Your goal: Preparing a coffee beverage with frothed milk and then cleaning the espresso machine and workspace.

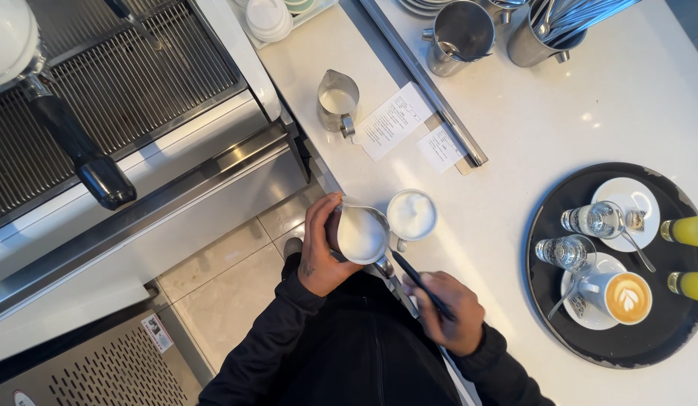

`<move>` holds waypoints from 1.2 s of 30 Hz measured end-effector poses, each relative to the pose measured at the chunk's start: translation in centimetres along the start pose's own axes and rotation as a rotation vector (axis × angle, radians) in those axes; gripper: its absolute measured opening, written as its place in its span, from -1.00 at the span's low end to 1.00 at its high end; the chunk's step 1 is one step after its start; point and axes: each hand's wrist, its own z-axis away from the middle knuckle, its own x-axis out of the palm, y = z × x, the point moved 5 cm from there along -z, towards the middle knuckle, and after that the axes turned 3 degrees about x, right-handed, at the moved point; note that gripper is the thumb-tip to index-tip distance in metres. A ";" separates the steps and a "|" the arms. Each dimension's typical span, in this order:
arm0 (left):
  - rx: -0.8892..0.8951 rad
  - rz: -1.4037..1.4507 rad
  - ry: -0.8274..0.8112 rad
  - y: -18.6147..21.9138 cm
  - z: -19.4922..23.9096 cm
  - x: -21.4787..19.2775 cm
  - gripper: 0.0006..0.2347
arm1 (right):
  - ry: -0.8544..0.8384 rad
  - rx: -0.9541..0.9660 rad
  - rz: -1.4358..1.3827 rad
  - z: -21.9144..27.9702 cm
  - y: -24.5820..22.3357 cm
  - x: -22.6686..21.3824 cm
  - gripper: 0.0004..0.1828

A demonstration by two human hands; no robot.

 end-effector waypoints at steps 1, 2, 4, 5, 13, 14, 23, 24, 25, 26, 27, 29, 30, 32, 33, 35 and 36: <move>-0.002 -0.001 0.002 0.1 0.0 0.1 -0.10 | -0.002 0.001 -0.001 -0.6 -0.1 0.1 -0.61; 0.019 0.003 0.024 0.3 -0.1 0.0 -0.10 | -0.059 -0.059 0.099 -1.2 -0.5 0.5 -0.61; 0.036 0.002 0.052 0.4 -0.3 -0.2 -0.09 | -0.120 -0.121 0.195 -1.9 -0.8 0.8 -0.60; 0.054 0.054 0.040 0.5 -0.3 -0.3 -0.08 | -0.147 -0.087 0.103 -1.9 -0.6 0.7 -0.62; 0.054 0.053 0.038 0.2 -0.2 -0.1 -0.05 | -0.105 0.254 -0.170 1.6 0.9 0.3 -0.74; 0.039 0.042 0.033 0.1 -0.2 0.0 -0.04 | -0.018 0.293 -0.314 1.9 0.7 0.6 -0.76; 0.030 -0.090 0.100 -0.6 -0.9 0.5 -0.01 | 0.582 0.442 -0.792 2.9 2.5 0.1 -0.86; 0.030 -0.101 0.095 -0.8 -0.9 0.6 -0.01 | 0.644 0.447 -0.817 3.4 3.2 -0.4 -0.86; 0.031 -0.100 0.092 -1.1 -0.8 0.5 -0.01 | 0.648 0.447 -0.817 3.4 3.5 -0.7 -0.86; 0.017 -0.113 0.093 -1.4 -0.7 0.6 -0.01 | 0.685 0.431 -0.727 3.4 3.6 -1.3 -0.84; 0.004 -0.127 0.093 -1.7 -0.6 0.6 -0.02 | 0.720 0.416 -0.637 3.5 3.8 -2.0 -0.80; -0.013 -0.107 0.091 -2.0 -0.5 0.4 -0.03 | 0.707 0.405 -0.527 3.5 4.0 -2.0 -0.88; -0.033 -0.092 0.093 -2.3 -0.4 0.3 -0.03 | 0.687 0.396 -0.420 3.5 4.0 -2.1 -0.85; -0.039 -0.081 0.089 -2.1 -0.6 0.1 -0.04 | 0.587 0.367 -0.289 4.9 5.6 -1.5 -0.82; -0.047 -0.073 0.090 -2.1 -0.7 -0.1 -0.04 | 0.481 0.338 -0.162 5.5 6.3 -0.9 -0.80; -0.045 -0.077 0.094 -2.0 -0.8 -0.3 -0.03 | 0.378 0.265 0.006 5.5 6.6 -0.3 -0.76; -0.044 -0.081 0.101 -2.0 -0.8 -0.5 -0.03 | 0.270 0.189 0.171 5.4 6.5 0.3 -0.71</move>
